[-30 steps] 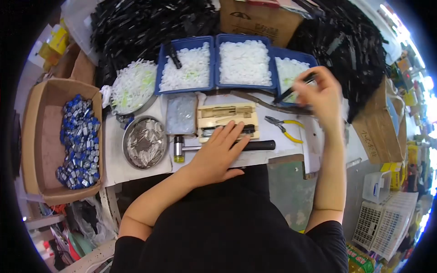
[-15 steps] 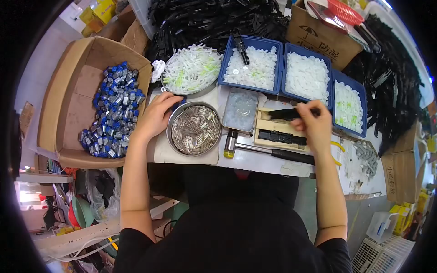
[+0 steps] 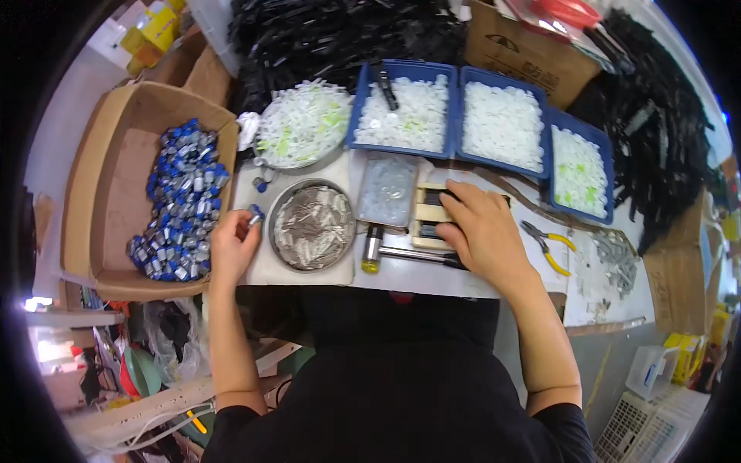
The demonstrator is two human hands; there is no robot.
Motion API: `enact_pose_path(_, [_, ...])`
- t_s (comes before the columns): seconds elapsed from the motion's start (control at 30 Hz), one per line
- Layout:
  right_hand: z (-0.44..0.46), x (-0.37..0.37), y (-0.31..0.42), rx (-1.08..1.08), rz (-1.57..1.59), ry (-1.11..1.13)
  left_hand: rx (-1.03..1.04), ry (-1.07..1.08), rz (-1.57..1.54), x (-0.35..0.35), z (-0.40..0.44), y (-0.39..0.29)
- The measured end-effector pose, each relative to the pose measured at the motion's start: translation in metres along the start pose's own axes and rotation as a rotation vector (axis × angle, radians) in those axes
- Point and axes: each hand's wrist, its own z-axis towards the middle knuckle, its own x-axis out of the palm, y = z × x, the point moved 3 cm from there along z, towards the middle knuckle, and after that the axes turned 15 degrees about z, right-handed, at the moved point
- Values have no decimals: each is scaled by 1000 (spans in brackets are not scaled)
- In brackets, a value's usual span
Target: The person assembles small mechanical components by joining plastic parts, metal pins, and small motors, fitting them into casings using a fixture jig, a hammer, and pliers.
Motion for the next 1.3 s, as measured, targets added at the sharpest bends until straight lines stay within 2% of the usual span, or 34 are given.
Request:
enact_pose_path(0.03, [-2,7,3,9,-117,24,-24,0,-19,-2,-1,5])
enact_pose_path(0.13, [0,10,10,136,-166,117,-68,47,-100,-3,-9,15])
enact_pose_path(0.2, [1,17,19,118,-219,118,-70,83,-27,-5,-13,15])
enact_pose_path(0.27, [0,28,22,53,-308,123,144,0,171,-8,-16,13])
enact_pose_path(0.3, [0,31,26,50,-308,120,172,-34,168,-7,-18,15])
enact_pose_path(0.33, [0,32,29,73,-287,115,169,-41,168,-9,-19,17])
enact_pose_path(0.4, [1,35,35,89,-262,107,18,53,115,-13,-21,27])
enact_pose_path(0.47, [14,13,28,13,-85,44,-115,-174,-183,-20,-13,17])
enact_pose_path(0.5, [13,2,20,-62,51,-49,-101,-263,-257,-21,-14,4])
enact_pose_path(0.53, [16,3,26,-64,232,-38,-81,-351,-327,-21,-15,-10])
enact_pose_path(0.57, [18,5,33,-57,419,-15,143,-387,-445,-27,-15,-30])
enact_pose_path(0.67, [30,15,45,-29,985,129,67,254,-1201,-3,-24,-72])
enact_pose_path(0.7, [33,14,48,-68,995,153,2,461,-1320,5,-25,-81])
enact_pose_path(0.73, [35,14,47,-72,992,157,61,534,-1465,13,-26,-89])
enact_pose_path(0.77, [36,15,45,-96,1085,136,64,537,-1470,12,-25,-91])
enact_pose_path(0.8, [35,14,42,-113,1175,109,28,572,-1401,10,-23,-92])
enact_pose_path(0.83, [33,15,39,0,1221,74,2,619,-1336,11,-23,-93])
enact_pose_path(0.9, [32,5,32,126,1069,41,275,151,-702,-4,-16,-83])
enact_pose_path(0.93, [32,-6,28,126,854,-100,206,36,-451,-11,-12,-70])
enact_pose_path(1.0, [37,-24,11,195,522,-275,242,-150,-84,-31,3,-41])
enact_pose_path(1.03, [37,-28,6,267,328,-286,200,-136,119,-37,9,-28])
enact_pose_path(1.07, [38,-26,3,175,212,-221,242,-207,367,-39,9,-20])
enact_pose_path(1.1, [38,-21,1,79,96,-154,220,-132,432,-37,9,-15])
enact_pose_path(1.17, [40,-8,1,49,110,-102,248,26,468,-28,10,-6])
enact_pose_path(1.2, [41,-3,1,-11,85,-92,252,29,466,-29,10,-5])
enact_pose_path(1.27, [42,-1,1,5,74,-81,109,83,370,-30,10,1])
enact_pose_path(1.3, [40,-1,3,15,61,-72,61,44,316,-33,9,-1])
